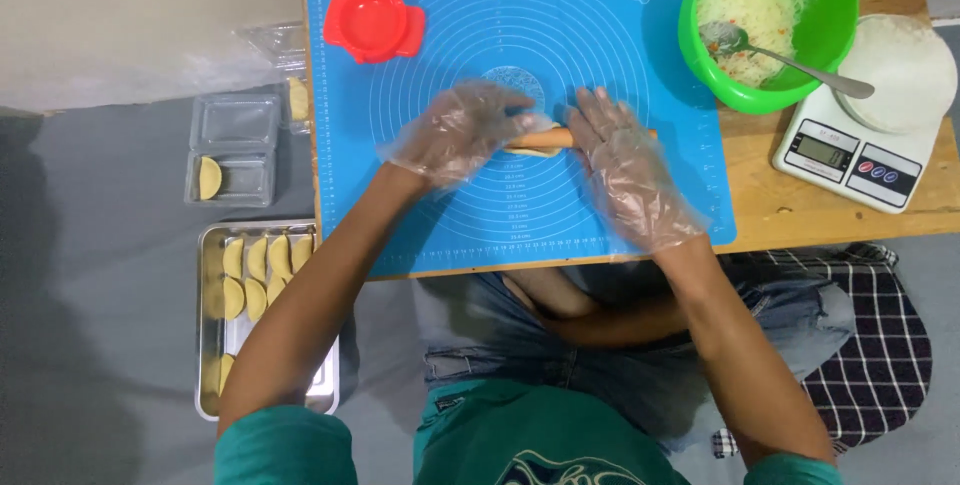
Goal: Rolling out a small piece of dough into a flat circle using a small wooden rolling pin on a silicone mat.
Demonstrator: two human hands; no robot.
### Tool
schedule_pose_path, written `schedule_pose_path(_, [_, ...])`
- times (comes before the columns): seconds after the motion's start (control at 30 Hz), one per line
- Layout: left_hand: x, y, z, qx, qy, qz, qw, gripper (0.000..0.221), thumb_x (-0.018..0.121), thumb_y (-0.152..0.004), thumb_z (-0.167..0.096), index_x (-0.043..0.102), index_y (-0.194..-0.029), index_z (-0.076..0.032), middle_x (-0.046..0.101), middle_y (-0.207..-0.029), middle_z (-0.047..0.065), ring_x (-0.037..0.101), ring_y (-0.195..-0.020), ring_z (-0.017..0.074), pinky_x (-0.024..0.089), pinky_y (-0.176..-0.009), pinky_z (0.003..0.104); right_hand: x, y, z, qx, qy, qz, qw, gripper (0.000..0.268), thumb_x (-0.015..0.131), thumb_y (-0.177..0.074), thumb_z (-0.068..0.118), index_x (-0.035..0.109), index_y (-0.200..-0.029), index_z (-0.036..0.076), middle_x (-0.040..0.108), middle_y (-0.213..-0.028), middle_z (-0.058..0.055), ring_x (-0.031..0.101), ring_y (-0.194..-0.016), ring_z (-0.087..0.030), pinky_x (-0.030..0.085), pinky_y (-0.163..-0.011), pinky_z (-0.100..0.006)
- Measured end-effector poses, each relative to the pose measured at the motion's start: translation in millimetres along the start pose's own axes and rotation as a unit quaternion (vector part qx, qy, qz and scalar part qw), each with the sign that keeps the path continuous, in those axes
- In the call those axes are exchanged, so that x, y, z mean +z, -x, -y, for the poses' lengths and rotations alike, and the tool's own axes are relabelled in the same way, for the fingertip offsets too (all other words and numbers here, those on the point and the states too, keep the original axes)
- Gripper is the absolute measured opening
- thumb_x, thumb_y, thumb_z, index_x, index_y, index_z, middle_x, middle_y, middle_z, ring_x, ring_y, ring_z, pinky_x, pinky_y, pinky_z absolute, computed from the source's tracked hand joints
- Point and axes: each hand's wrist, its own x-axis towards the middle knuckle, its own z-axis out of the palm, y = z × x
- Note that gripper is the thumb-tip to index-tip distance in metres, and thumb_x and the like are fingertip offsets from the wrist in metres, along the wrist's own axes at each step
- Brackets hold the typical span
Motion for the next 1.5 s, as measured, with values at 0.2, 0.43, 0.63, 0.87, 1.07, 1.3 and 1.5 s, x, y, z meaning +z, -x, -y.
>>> schedule_pose_path(0.2, [-7, -16, -5, -0.026, 0.236, 0.042, 0.971, 0.037, 0.042, -0.106, -0.040, 0.057, -0.124, -0.011, 0.050, -0.112, 0.012, 0.052, -0.100, 0.0274, 0.037, -0.090, 0.048, 14, 3, -6, 0.015, -0.062, -0.085, 0.994, 0.044, 0.067, -0.103, 0.016, 0.062, -0.145, 0.007, 0.049, -0.158, -0.020, 0.037, -0.151, -0.037, 0.032, -0.123, -0.053])
schedule_pose_path(0.43, [12, -35, -3, -0.099, 0.349, -0.019, 0.932, 0.028, 0.061, -0.101, -0.036, 0.078, -0.103, -0.014, 0.075, -0.077, 0.009, 0.078, -0.068, 0.0219, 0.058, -0.067, 0.034, 3, 8, -19, -0.078, -0.080, -0.289, 0.951, 0.028, 0.070, -0.092, 0.027, 0.072, -0.119, 0.021, 0.070, -0.121, 0.005, 0.069, -0.111, -0.022, 0.055, -0.098, -0.044])
schedule_pose_path(0.63, [-11, -26, -19, -0.186, 0.555, -0.003, 0.811, 0.028, 0.062, -0.097, -0.024, 0.073, -0.114, -0.005, 0.076, -0.086, 0.012, 0.079, -0.074, 0.0179, 0.064, -0.072, 0.031, -53, 34, 0, -0.038, -0.126, -0.261, 0.956, 0.046, 0.090, -0.071, 0.008, 0.074, -0.113, 0.021, 0.072, -0.097, 0.007, 0.068, -0.088, -0.026, 0.056, -0.080, -0.044])
schedule_pose_path(0.87, [-5, -21, -10, -0.074, 0.285, -0.002, 0.956, 0.026, 0.059, -0.099, -0.007, 0.071, -0.122, 0.000, 0.069, -0.095, 0.014, 0.075, -0.085, 0.0334, 0.062, -0.062, 0.040, -93, 33, 13, -0.070, -0.237, -0.231, 0.941, 0.031, 0.073, -0.092, 0.004, 0.077, -0.121, 0.012, 0.074, -0.097, -0.006, 0.067, -0.084, -0.035, 0.053, -0.079, -0.047])
schedule_pose_path(1.07, [45, -32, 10, -0.059, -0.162, -0.326, 0.930, 0.046, 0.049, -0.105, -0.061, 0.067, -0.094, -0.021, 0.051, -0.086, -0.002, 0.061, -0.084, 0.0250, 0.054, -0.052, 0.032, -83, 5, 6, 0.005, -0.111, -0.112, 0.988, 0.039, 0.083, -0.087, 0.015, 0.077, -0.126, 0.017, 0.073, -0.112, -0.011, 0.069, -0.102, -0.035, 0.056, -0.088, -0.046])
schedule_pose_path(1.3, [63, -40, 11, -0.063, -0.061, -0.202, 0.975, 0.064, 0.025, -0.110, -0.056, 0.046, -0.156, -0.017, 0.036, -0.165, 0.003, 0.029, -0.152, 0.0275, 0.028, -0.117, 0.049, -17, -13, -35, -0.135, -0.087, -0.142, 0.977, 0.041, 0.059, -0.107, 0.014, 0.061, -0.148, 0.012, 0.063, -0.148, -0.013, 0.059, -0.137, -0.037, 0.049, -0.109, -0.050])
schedule_pose_path(1.5, [55, -59, 22, -0.040, -0.121, -0.237, 0.963, 0.074, 0.019, -0.112, -0.063, 0.037, -0.164, -0.015, 0.021, -0.170, 0.006, 0.015, -0.156, 0.0300, 0.014, -0.124, 0.059, -3, -30, -40, -0.042, 0.037, -0.042, 0.998, 0.049, 0.036, -0.118, 0.030, 0.051, -0.157, 0.004, 0.047, -0.162, -0.019, 0.045, -0.149, -0.036, 0.042, -0.114, -0.049])
